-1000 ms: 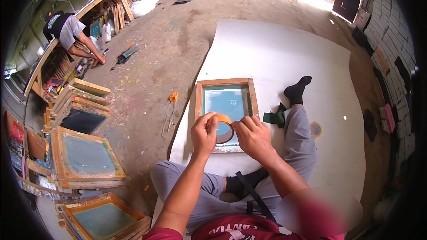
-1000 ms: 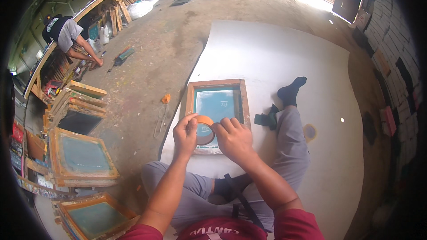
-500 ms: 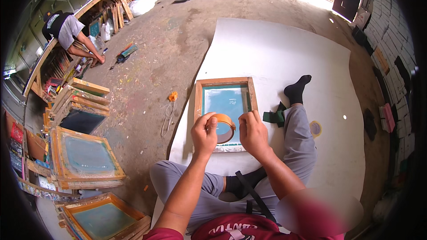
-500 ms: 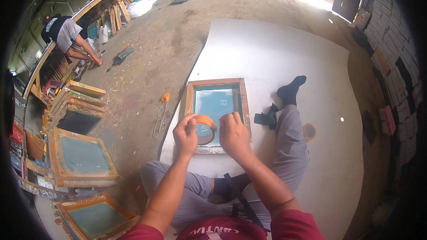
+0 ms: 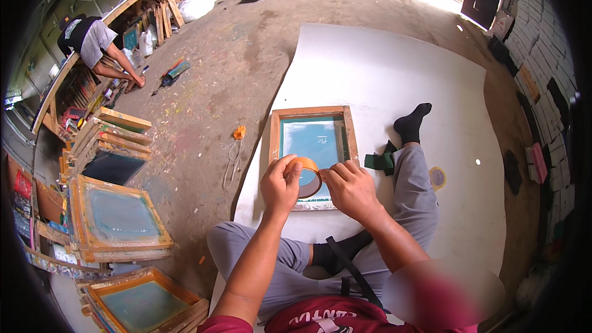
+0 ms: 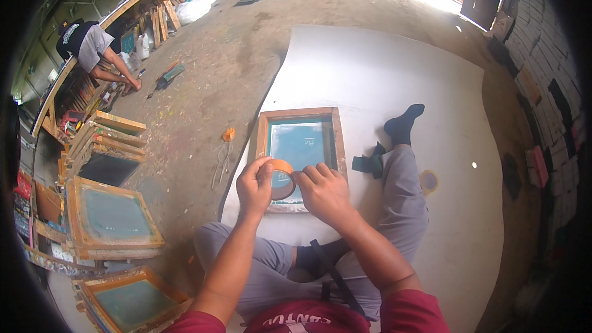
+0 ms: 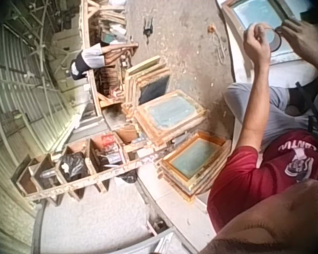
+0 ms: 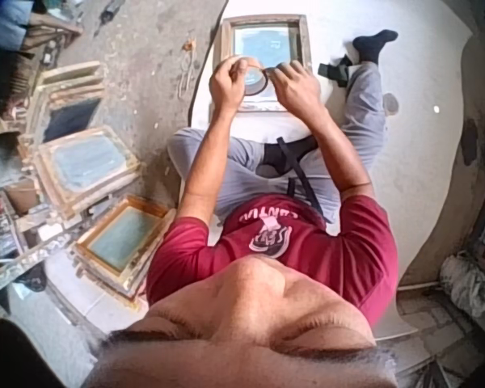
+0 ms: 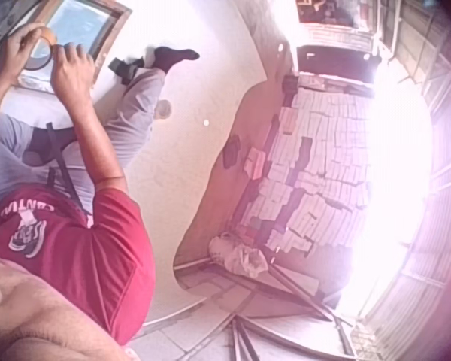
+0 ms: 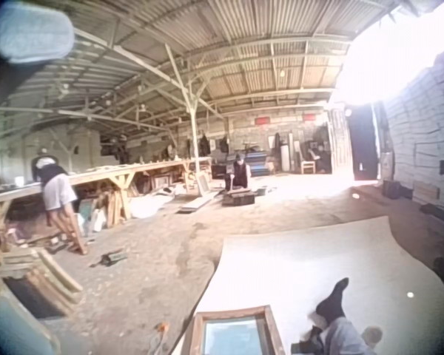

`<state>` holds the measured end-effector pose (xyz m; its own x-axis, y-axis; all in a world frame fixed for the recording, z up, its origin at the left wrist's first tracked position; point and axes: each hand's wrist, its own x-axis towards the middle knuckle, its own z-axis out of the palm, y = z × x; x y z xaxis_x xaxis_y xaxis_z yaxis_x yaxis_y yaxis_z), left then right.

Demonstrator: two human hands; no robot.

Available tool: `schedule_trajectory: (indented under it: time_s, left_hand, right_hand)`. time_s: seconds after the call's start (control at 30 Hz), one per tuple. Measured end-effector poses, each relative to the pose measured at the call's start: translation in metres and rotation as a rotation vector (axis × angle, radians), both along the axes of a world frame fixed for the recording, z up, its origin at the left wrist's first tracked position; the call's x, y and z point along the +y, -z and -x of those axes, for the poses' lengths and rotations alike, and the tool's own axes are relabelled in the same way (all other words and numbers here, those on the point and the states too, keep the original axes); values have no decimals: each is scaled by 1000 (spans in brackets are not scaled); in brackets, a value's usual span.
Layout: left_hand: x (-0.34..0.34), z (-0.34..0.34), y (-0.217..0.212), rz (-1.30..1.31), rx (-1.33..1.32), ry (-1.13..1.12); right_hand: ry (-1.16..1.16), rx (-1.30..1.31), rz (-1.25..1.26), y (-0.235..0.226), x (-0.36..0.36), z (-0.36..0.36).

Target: The person wipes a wooden screen printing frame with a green cloth, then applies orange tape to the edges of the frame. The person repeats this process on multiple frames, stacking them after each one is prepared.

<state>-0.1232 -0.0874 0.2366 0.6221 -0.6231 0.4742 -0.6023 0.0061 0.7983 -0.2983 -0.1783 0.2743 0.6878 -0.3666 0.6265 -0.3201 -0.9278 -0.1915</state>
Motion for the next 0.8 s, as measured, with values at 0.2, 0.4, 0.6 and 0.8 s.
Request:
schedule_trajectory:
  time_s: [0.2, 0.4, 0.6, 0.8]
  left_hand:
    - [3, 0, -3, -33, -37, 3]
    - [3, 3, -4, -60, -102, -6]
    - [1, 9, 6, 63, -49, -14]
    - [-1, 17, 21, 154, -34, -33]
  right_hand:
    - [30, 86, 79, -5, 4, 0]
    - [43, 54, 64, 7, -2, -4]
    - [109, -239, -223, 17, 1, -11]
    - [225, -423, -613, 41, 11, -15]
